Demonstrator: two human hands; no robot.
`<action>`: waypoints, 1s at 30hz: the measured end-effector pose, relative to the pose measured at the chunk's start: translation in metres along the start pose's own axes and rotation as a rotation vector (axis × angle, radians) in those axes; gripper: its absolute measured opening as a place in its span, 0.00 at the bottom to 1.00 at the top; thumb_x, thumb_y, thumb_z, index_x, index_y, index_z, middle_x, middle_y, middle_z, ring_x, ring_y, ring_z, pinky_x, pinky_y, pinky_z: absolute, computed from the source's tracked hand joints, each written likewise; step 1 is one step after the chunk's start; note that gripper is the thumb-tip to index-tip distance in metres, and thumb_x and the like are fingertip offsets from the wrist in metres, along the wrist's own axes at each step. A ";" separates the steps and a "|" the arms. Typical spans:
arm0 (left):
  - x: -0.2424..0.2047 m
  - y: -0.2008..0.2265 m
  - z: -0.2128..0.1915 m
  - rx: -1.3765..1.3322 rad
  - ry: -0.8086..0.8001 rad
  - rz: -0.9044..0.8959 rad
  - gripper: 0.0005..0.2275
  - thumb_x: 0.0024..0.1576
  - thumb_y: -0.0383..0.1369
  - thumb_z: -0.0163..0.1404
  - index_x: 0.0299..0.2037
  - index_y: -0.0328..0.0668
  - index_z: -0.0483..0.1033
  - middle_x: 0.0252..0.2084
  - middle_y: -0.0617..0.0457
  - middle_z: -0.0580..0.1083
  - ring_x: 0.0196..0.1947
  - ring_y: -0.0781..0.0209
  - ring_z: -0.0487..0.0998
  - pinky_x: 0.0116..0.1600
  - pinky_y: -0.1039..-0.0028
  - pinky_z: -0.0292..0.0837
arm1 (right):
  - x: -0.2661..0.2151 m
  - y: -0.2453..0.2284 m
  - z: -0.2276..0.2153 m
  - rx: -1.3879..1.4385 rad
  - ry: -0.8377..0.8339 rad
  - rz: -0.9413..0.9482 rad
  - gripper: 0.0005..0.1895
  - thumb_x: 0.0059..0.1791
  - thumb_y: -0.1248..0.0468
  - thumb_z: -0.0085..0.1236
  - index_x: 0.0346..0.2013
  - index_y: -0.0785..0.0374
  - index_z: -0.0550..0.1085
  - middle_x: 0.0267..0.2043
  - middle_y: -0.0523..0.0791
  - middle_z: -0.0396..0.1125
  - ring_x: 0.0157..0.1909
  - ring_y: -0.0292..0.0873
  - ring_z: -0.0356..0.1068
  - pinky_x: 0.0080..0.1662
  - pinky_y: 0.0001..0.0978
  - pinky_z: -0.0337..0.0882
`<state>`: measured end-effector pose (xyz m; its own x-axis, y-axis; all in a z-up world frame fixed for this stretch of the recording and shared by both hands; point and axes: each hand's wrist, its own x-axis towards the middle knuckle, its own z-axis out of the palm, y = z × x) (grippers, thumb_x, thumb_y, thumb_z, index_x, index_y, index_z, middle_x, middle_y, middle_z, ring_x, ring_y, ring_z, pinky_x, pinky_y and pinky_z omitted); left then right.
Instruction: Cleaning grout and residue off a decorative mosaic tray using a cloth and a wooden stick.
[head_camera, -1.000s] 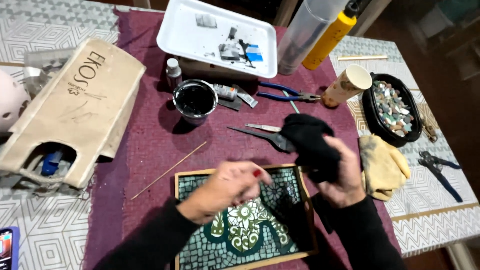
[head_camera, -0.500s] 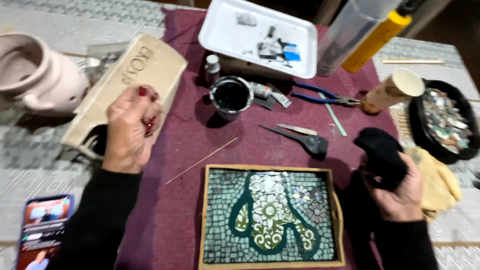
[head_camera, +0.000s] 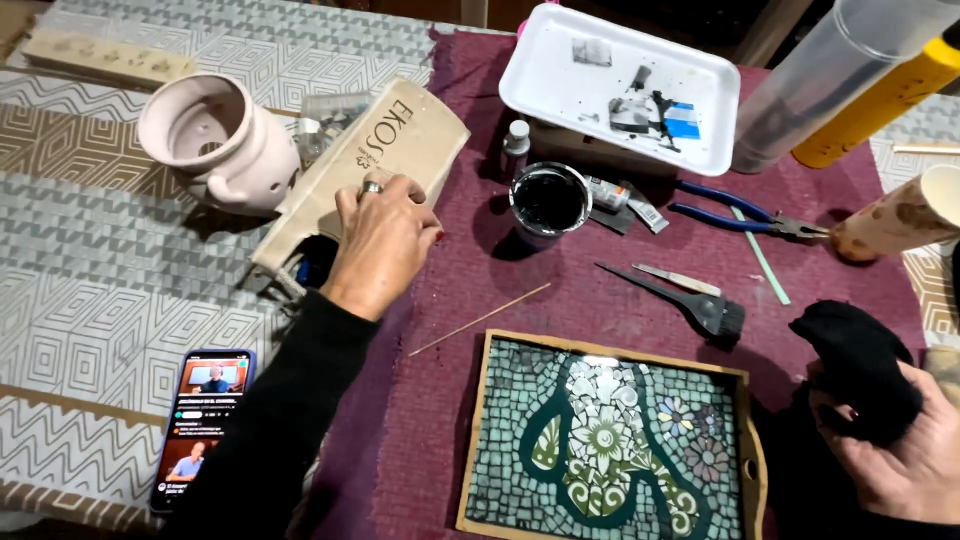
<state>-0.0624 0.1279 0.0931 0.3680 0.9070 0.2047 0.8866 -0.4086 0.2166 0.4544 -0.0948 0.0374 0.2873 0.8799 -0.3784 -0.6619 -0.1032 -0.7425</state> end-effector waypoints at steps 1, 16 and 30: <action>0.000 0.003 0.001 0.007 0.009 -0.008 0.03 0.50 0.34 0.63 0.32 0.50 0.88 0.48 0.50 0.73 0.52 0.49 0.68 0.62 0.46 0.53 | -0.001 0.000 0.004 -0.058 0.012 0.002 0.19 0.55 0.56 0.51 0.55 0.63 0.75 0.44 0.50 0.75 0.35 0.36 0.71 0.32 0.19 0.69; 0.000 0.015 -0.017 0.137 0.008 0.117 0.13 0.45 0.44 0.66 0.28 0.43 0.85 0.41 0.47 0.79 0.55 0.38 0.76 0.69 0.22 0.22 | -0.037 0.006 0.077 -0.412 0.107 -0.048 0.34 0.60 0.35 0.35 0.68 0.56 0.66 0.61 0.43 0.69 0.52 0.39 0.70 0.49 0.33 0.70; -0.062 0.043 -0.012 -0.473 0.545 0.082 0.28 0.56 0.12 0.52 0.67 0.28 0.57 0.55 0.30 0.77 0.56 0.40 0.81 0.46 0.67 0.84 | -0.076 0.089 0.130 -1.503 -0.161 -0.644 0.40 0.25 0.77 0.62 0.53 0.60 0.75 0.41 0.44 0.75 0.39 0.43 0.75 0.47 0.32 0.73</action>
